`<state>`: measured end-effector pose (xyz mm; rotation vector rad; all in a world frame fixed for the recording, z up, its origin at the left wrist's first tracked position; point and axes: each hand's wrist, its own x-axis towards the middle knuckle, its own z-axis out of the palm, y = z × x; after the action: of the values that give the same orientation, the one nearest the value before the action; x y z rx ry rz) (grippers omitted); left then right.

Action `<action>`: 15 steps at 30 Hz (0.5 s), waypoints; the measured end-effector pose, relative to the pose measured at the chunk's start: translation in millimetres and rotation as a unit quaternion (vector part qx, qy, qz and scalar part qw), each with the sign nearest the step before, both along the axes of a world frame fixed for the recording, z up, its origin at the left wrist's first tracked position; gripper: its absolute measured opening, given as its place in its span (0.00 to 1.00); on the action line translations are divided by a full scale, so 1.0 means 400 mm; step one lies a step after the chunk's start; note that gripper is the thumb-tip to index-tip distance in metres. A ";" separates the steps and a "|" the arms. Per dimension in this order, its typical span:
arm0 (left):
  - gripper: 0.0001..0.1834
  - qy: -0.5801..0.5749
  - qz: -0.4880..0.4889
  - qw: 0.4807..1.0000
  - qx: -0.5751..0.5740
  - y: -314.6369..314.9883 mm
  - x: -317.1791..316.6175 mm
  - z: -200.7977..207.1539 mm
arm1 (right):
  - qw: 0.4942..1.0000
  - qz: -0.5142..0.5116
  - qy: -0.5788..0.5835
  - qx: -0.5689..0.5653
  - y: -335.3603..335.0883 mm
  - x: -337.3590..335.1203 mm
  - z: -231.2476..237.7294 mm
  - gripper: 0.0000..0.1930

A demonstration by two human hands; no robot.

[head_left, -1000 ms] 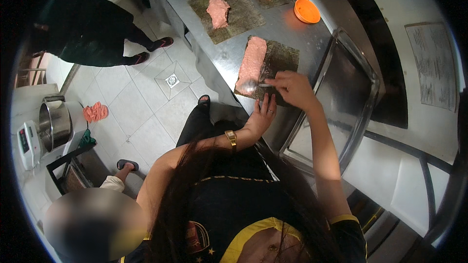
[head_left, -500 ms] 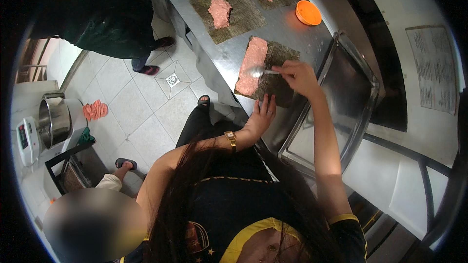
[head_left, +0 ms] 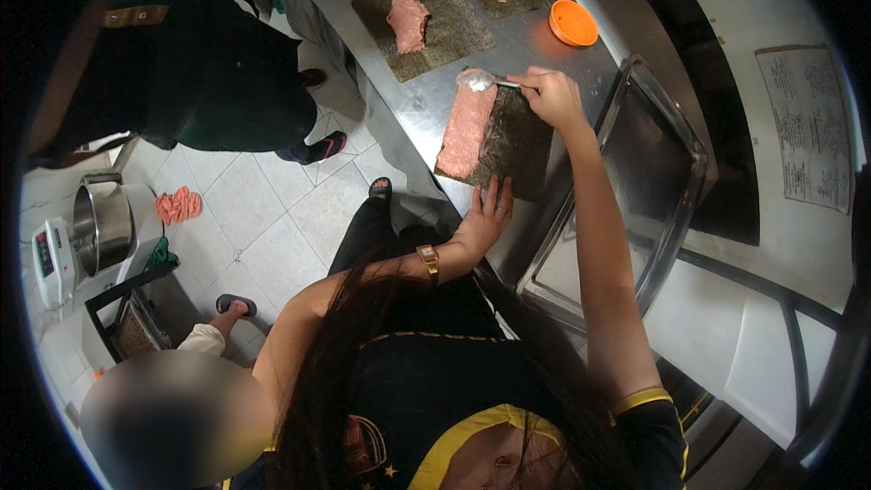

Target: The person spreads a pink paste onto nori sheets laid on a stainless steel counter, then rolls the sheets into tight cylinders using both hands. The finished rolls are placed into a metal tray. A coworker is visible in the background performing similar actions.

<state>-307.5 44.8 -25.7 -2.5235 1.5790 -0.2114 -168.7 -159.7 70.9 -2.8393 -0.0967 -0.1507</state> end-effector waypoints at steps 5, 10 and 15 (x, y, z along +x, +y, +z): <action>0.28 0.004 0.003 1.000 -0.001 0.002 -0.001 0.001 | 0.999 -0.035 -0.035 -0.001 0.025 -0.004 0.046 0.15; 0.28 0.005 0.002 1.000 0.000 0.004 0.003 -0.001 | 0.998 0.065 0.008 0.024 0.032 -0.100 0.040 0.14; 0.28 0.008 -0.002 1.000 0.000 0.006 -0.001 0.002 | 1.000 0.020 -0.010 0.006 0.011 -0.085 0.009 0.14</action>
<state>-308.0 47.4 -24.9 -2.5278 1.5890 -0.1919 -202.8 -155.2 74.5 -2.8217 -0.1556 -0.1719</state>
